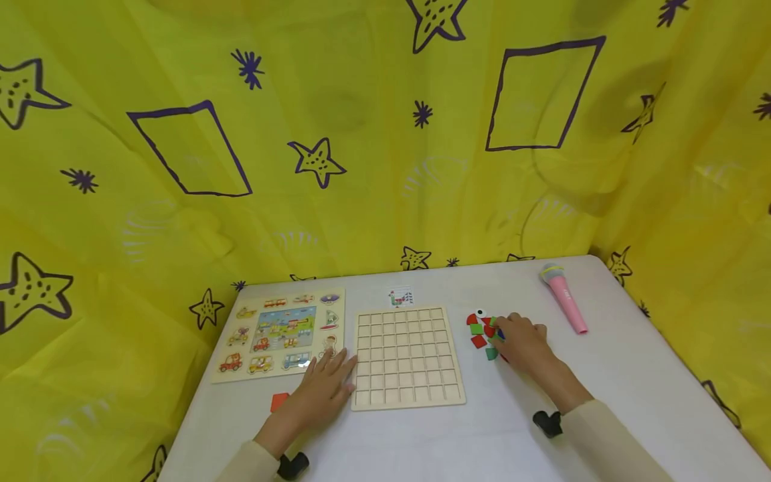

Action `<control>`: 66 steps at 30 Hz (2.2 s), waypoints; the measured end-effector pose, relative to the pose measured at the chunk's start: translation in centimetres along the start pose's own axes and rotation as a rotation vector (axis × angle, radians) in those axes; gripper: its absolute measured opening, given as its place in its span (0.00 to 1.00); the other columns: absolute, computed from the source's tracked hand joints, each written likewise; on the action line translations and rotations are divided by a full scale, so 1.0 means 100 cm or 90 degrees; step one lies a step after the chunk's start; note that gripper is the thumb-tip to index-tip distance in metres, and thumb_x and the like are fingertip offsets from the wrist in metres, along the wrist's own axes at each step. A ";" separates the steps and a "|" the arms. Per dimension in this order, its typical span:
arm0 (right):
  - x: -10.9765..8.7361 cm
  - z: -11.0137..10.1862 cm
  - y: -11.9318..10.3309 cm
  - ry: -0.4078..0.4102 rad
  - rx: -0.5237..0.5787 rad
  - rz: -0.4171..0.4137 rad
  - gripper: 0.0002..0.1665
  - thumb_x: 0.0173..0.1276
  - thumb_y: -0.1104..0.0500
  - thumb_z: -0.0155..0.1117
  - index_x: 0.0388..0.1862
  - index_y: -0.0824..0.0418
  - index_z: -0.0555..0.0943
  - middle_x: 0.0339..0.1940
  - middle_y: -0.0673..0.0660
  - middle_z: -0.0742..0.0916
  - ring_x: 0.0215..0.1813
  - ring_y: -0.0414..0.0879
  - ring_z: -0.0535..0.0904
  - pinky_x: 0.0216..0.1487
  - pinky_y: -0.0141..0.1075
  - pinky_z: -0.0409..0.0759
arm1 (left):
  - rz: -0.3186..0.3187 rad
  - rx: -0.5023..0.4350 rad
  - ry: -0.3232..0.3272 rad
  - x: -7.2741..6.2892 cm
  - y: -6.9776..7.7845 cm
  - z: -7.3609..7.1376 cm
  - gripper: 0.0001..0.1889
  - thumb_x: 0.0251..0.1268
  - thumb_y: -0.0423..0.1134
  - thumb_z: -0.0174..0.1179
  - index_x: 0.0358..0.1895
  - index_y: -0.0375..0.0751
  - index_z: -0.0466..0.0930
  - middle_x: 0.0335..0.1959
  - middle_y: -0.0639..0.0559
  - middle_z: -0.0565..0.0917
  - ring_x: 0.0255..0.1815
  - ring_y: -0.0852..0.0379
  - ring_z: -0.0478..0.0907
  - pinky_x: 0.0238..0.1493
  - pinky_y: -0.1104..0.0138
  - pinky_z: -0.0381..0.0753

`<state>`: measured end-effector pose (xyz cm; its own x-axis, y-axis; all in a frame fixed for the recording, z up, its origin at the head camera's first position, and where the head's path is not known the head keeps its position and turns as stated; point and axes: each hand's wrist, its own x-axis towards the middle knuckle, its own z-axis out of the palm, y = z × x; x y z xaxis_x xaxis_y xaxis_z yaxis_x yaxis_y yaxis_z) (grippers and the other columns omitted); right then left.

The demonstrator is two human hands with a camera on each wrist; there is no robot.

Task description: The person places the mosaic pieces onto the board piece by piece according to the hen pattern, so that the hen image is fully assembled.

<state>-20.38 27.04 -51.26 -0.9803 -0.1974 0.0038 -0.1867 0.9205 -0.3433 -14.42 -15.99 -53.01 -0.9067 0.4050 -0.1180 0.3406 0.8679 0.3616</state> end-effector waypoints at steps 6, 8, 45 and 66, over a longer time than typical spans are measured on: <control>0.008 0.005 -0.004 -0.003 0.002 0.005 0.20 0.70 0.58 0.73 0.55 0.69 0.84 0.47 0.68 0.85 0.50 0.66 0.81 0.47 0.63 0.71 | -0.001 0.020 -0.002 -0.001 -0.001 0.003 0.30 0.87 0.50 0.46 0.84 0.47 0.60 0.86 0.45 0.59 0.88 0.36 0.46 0.84 0.36 0.43; 0.010 0.005 -0.006 -0.002 0.000 0.008 0.20 0.71 0.58 0.72 0.55 0.69 0.84 0.47 0.68 0.85 0.50 0.66 0.81 0.47 0.63 0.71 | -0.001 0.020 0.000 -0.001 0.000 0.003 0.30 0.87 0.50 0.46 0.85 0.46 0.59 0.85 0.45 0.59 0.88 0.37 0.46 0.84 0.36 0.43; 0.003 -0.025 0.052 -0.078 0.048 -0.005 0.12 0.67 0.61 0.74 0.45 0.65 0.84 0.39 0.61 0.85 0.45 0.61 0.81 0.43 0.59 0.71 | 0.000 0.010 0.013 0.000 0.000 0.000 0.30 0.85 0.47 0.49 0.84 0.43 0.61 0.85 0.43 0.61 0.87 0.37 0.51 0.85 0.38 0.44; -0.029 0.003 0.027 -0.057 0.009 -0.037 0.09 0.66 0.61 0.75 0.43 0.58 0.84 0.38 0.54 0.83 0.44 0.54 0.82 0.36 0.46 0.70 | 0.006 0.000 0.014 0.004 -0.003 0.004 0.31 0.85 0.48 0.50 0.84 0.45 0.61 0.85 0.44 0.61 0.87 0.37 0.50 0.84 0.36 0.44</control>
<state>-18.00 30.02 -52.47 -0.9580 -0.2805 -0.0598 -0.2417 0.9017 -0.3584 -14.76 -15.98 -53.51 -0.9088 0.4064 -0.0944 0.3489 0.8644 0.3621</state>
